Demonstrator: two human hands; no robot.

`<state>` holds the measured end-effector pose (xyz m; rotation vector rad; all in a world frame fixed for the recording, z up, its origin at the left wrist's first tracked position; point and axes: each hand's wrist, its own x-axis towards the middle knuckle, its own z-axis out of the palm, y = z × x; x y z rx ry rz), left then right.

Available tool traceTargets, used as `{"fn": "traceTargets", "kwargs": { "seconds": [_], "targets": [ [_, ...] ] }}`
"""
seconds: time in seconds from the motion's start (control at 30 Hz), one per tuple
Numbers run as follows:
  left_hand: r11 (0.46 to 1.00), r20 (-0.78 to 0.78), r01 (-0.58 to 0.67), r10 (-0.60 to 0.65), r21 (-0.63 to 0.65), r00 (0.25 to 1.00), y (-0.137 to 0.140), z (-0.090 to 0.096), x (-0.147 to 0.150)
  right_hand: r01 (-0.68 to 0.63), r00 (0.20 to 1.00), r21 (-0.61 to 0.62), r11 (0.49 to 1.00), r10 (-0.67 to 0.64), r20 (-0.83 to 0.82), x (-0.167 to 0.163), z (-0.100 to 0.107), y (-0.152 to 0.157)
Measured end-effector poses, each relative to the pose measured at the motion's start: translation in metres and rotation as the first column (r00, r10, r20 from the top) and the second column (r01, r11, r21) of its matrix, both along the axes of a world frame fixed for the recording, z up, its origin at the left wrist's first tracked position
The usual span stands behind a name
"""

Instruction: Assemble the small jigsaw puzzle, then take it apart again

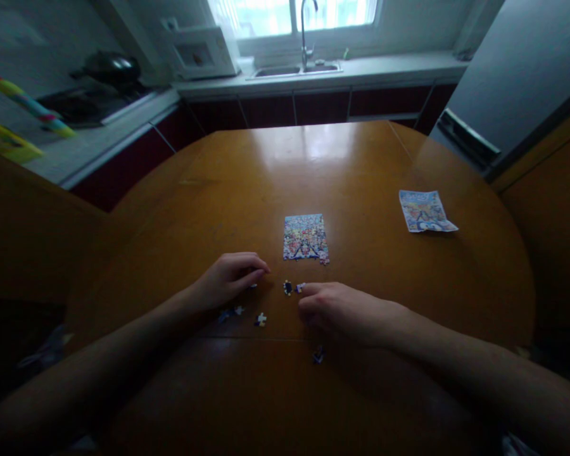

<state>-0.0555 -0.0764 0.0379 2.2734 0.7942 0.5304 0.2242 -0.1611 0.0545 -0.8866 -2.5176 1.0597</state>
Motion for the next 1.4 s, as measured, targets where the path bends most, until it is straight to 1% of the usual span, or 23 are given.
{"fn": "traceTargets", "kwargs": {
  "seconds": [0.07, 0.1, 0.17, 0.23, 0.3, 0.4, 0.5, 0.63, 0.73, 0.8, 0.9, 0.97, 1.07, 1.13, 1.27, 1.4],
  "targets": [
    [0.999, 0.027, 0.000, -0.001, 0.051, 1.000, -0.004, 0.001, 0.003, 0.157, 0.975, -0.042, 0.987, -0.162, -0.154, -0.002, -0.003, 0.005],
    [0.996, 0.050, -0.007, 0.003, 0.084, 0.999, -0.006, 0.001, 0.005, 0.252, 0.939, -0.081, 0.964, -0.264, -0.222, -0.004, -0.005, 0.008],
    [0.987, 0.113, -0.024, 0.006, 0.160, 0.994, -0.014, 0.002, 0.011, 0.400, 0.839, -0.203, 0.894, -0.447, -0.312, -0.008, -0.011, 0.011],
    [0.967, 0.160, -0.014, -0.028, 0.253, 0.987, -0.021, 0.002, 0.018, 0.455, 0.764, -0.331, 0.827, -0.553, -0.331, -0.012, -0.016, 0.013],
    [0.940, 0.146, 0.030, -0.084, 0.340, 0.986, -0.028, 0.001, 0.023, 0.468, 0.728, -0.400, 0.788, -0.601, -0.330, -0.016, -0.019, 0.013],
    [0.905, 0.100, 0.097, -0.151, 0.413, 0.983, -0.032, -0.002, 0.027, 0.470, 0.726, -0.429, 0.772, -0.614, -0.310, -0.020, -0.023, 0.012],
    [0.889, 0.083, 0.130, -0.184, 0.440, 0.980, -0.033, -0.004, 0.028, 0.450, 0.724, -0.467, 0.761, -0.617, -0.307, -0.024, -0.024, 0.011],
    [0.875, 0.038, 0.121, -0.157, 0.469, 0.987, -0.034, -0.006, 0.028, 0.387, 0.734, -0.532, 0.753, -0.601, -0.315, -0.026, -0.026, 0.011],
    [0.868, 0.023, 0.122, -0.152, 0.481, 0.988, -0.035, -0.006, 0.027, 0.362, 0.749, -0.542, 0.758, -0.583, -0.315, -0.027, -0.027, 0.011],
    [0.869, 0.039, 0.115, -0.152, 0.481, 0.988, -0.032, -0.005, 0.025, 0.389, 0.742, -0.497, 0.776, -0.583, -0.330, -0.027, -0.027, 0.012],
    [0.874, 0.075, 0.077, -0.129, 0.479, 0.989, -0.020, 0.002, 0.020, 0.473, 0.714, -0.377, 0.796, -0.597, -0.365, -0.025, -0.024, 0.014],
    [0.876, 0.072, 0.067, -0.115, 0.478, 0.991, -0.008, 0.007, 0.017, 0.526, 0.690, -0.317, 0.789, -0.614, -0.383, -0.021, -0.022, 0.017],
    [0.877, 0.033, 0.097, -0.127, 0.471, 0.991, 0.012, 0.011, 0.017, 0.579, 0.648, -0.288, 0.762, -0.645, -0.404, -0.013, -0.021, 0.024],
    [0.884, -0.007, 0.123, -0.134, 0.450, 0.991, 0.021, 0.008, 0.020, 0.600, 0.628, -0.284, 0.748, -0.661, -0.411, -0.008, -0.023, 0.027],
    [0.902, -0.074, 0.127, -0.105, 0.414, 0.992, 0.029, -0.007, 0.023, 0.620, 0.614, -0.283, 0.732, -0.677, -0.406, -0.003, -0.028, 0.030],
    [0.888, -0.089, 0.150, -0.123, 0.434, 0.988, 0.032, -0.016, 0.023, 0.638, 0.600, -0.260, 0.725, -0.680, -0.421, -0.001, -0.028, 0.030]
  ]
}}
